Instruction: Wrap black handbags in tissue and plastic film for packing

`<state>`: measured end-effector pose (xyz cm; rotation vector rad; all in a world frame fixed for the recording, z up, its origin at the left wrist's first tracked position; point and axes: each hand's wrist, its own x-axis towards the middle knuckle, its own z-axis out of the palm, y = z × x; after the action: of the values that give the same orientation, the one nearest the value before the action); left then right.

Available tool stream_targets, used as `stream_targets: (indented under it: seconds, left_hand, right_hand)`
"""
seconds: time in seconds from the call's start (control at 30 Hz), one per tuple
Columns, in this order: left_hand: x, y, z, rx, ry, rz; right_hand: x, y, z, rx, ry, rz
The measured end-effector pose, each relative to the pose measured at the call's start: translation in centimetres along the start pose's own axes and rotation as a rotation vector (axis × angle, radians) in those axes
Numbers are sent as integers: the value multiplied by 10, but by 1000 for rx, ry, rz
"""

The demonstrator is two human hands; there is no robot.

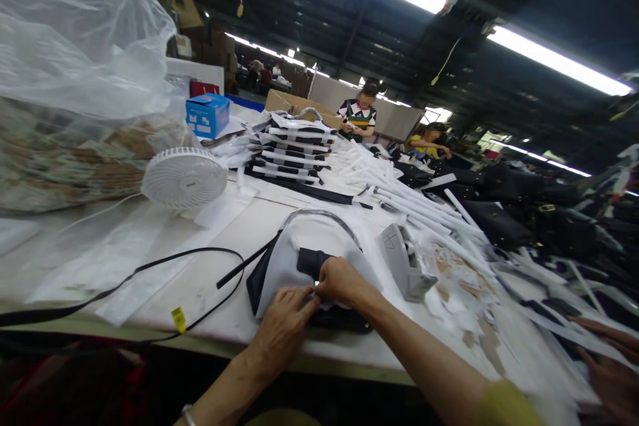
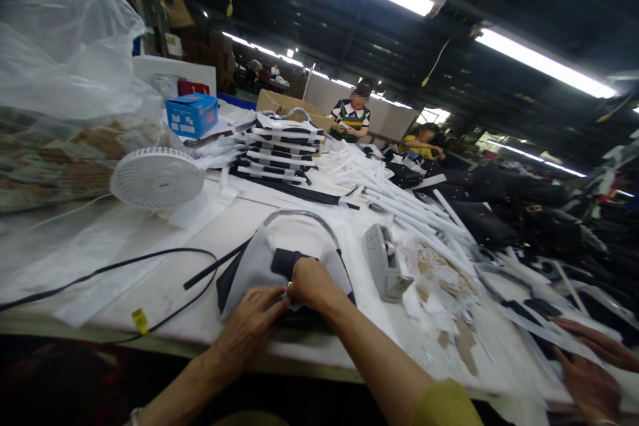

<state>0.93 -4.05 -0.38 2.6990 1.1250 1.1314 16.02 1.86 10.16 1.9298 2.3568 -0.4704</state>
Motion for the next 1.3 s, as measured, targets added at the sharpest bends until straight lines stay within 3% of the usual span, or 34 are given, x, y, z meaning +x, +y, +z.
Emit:
stream_targets:
  seconds: [0.27, 0.47, 0.6, 0.77, 0.87, 1.0, 1.13, 1.3]
  left_hand:
    - [7, 9, -9, -135, -130, -166]
    - [9, 11, -13, -166, -155, -181]
    - [17, 12, -24, -120, -220, -168]
    - [74, 4, -66, -64, -321, -132]
    - [118, -12, -83, 115, -481, -191]
    - [143, -45, -73, 270, -573, -253]
    - [128, -75, -51, 310, -647, -297]
    - [116, -95, -40, 296, -671, -306]
  right_hand:
    - [-4, 16, 3, 94, -44, -117]
    - [-11, 34, 16, 124, 47, -350]
    - [-10, 34, 11, 130, 67, -366]
    - [-3, 31, -31, 36, 59, -271]
    - [4, 40, -45, -30, 96, -196]
    - [7, 65, -33, -68, 83, -86]
    - [0, 86, -5, -30, 152, -30]
    - [-1, 94, 17, 11, 224, 1]
